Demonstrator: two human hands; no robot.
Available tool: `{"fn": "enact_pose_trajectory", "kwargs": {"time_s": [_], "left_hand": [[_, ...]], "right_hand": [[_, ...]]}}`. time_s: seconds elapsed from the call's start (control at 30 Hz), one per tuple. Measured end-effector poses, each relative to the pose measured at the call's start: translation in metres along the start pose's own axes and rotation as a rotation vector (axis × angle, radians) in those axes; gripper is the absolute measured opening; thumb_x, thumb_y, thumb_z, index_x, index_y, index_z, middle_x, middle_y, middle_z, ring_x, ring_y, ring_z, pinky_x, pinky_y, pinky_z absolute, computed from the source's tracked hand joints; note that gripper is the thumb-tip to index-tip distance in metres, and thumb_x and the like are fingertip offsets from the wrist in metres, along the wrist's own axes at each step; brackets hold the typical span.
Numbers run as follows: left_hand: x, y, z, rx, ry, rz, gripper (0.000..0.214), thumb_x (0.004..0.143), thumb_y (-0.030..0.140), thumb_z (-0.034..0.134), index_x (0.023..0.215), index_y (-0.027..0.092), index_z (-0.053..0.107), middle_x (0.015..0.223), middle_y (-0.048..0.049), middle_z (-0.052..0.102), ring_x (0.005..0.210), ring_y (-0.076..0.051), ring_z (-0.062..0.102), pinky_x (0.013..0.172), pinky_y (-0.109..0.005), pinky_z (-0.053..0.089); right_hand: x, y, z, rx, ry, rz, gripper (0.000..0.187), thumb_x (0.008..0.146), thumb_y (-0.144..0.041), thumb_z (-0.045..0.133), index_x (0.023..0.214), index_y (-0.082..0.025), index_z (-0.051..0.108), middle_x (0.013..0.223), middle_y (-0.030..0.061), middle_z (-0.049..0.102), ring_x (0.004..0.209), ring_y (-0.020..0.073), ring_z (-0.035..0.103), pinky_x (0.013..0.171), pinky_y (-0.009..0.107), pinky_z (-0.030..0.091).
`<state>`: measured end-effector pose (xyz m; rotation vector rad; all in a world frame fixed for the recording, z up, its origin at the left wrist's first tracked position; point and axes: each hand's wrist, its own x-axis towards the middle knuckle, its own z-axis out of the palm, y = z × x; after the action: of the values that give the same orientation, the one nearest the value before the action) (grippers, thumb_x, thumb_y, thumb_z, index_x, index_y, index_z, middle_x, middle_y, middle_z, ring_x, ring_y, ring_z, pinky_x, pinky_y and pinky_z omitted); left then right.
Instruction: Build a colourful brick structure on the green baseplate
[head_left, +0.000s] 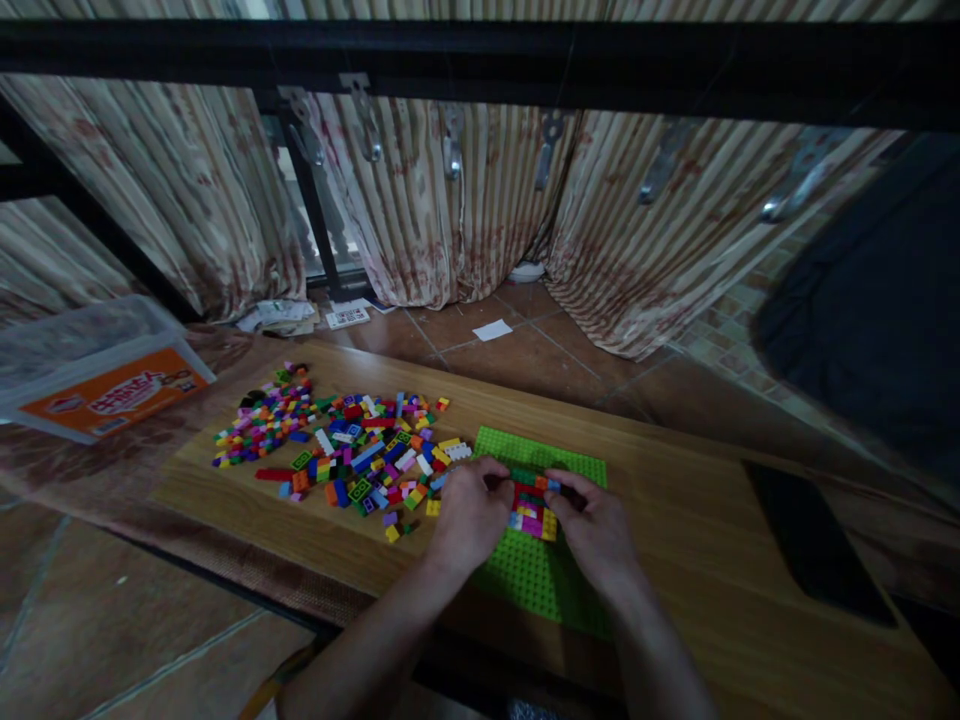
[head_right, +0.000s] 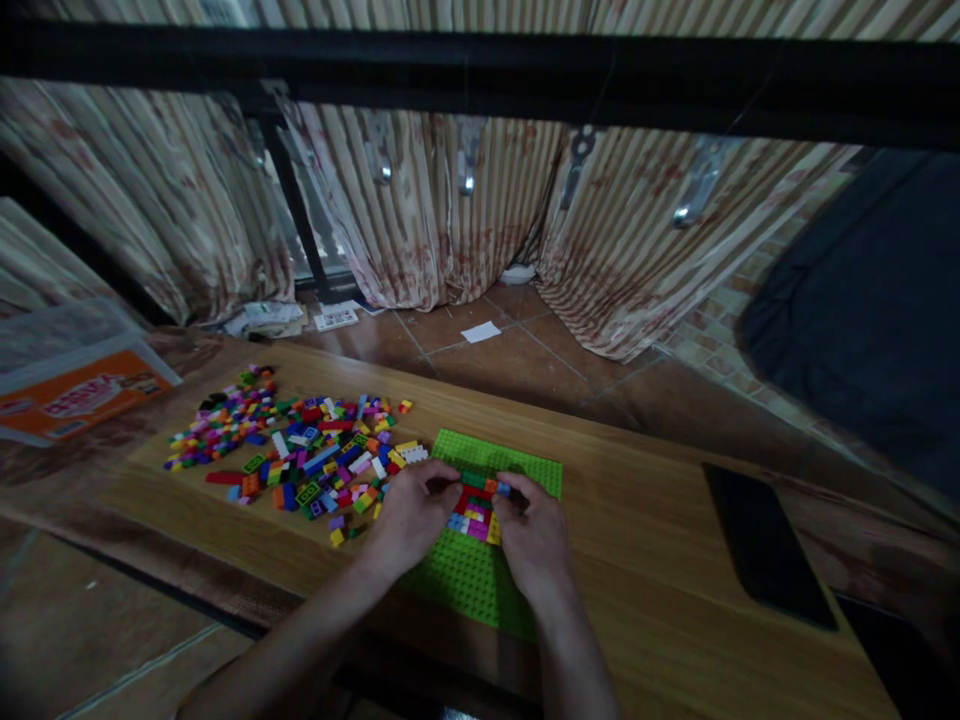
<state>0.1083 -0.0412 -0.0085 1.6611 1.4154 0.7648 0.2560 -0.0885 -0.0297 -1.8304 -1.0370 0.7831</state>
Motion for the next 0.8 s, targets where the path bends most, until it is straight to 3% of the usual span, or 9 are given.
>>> {"fn": "enact_pose_trajectory", "kwargs": {"time_s": [0.23,0.53,0.67,0.8], "left_hand": [[0.001,0.000,0.002,0.006,0.020,-0.018,0.015,0.075,0.011,0.059,0.080,0.015,0.072,0.074,-0.0026,0.070,0.066,-0.015,0.062,0.064,-0.026,0.047],[-0.001,0.001,0.000,-0.004,0.004,0.007,0.016,0.076,0.011,0.057,0.080,0.016,0.072,0.075,-0.0023,0.070,0.066,-0.014,0.061,0.063,-0.025,0.046],[-0.001,0.000,-0.004,-0.027,-0.047,0.042,0.019,0.082,0.016,0.052,0.077,0.017,0.070,0.072,-0.0018,0.068,0.067,-0.015,0.061,0.061,-0.024,0.044],[0.000,-0.002,-0.008,-0.076,-0.056,0.051,0.024,0.087,0.020,0.047,0.077,0.018,0.068,0.069,-0.0009,0.067,0.065,-0.014,0.061,0.058,-0.023,0.043]], "right_hand": [[-0.002,-0.006,0.001,0.001,0.021,0.007,0.043,0.069,-0.044,0.060,0.099,-0.015,0.073,0.084,0.0078,0.074,0.076,0.0233,0.067,0.073,0.037,0.051],[-0.002,-0.002,-0.001,-0.041,0.019,-0.019,0.036,0.073,-0.041,0.060,0.099,-0.019,0.073,0.094,0.0079,0.075,0.086,0.0253,0.069,0.078,0.039,0.053],[-0.003,-0.001,-0.003,-0.025,-0.003,-0.040,0.035,0.077,-0.044,0.059,0.099,-0.021,0.072,0.097,0.0075,0.075,0.089,0.0254,0.070,0.077,0.038,0.054],[-0.001,-0.003,-0.011,-0.086,0.060,-0.056,0.039,0.080,-0.049,0.055,0.101,-0.020,0.072,0.100,0.0100,0.074,0.091,0.0270,0.069,0.082,0.042,0.052]]}}
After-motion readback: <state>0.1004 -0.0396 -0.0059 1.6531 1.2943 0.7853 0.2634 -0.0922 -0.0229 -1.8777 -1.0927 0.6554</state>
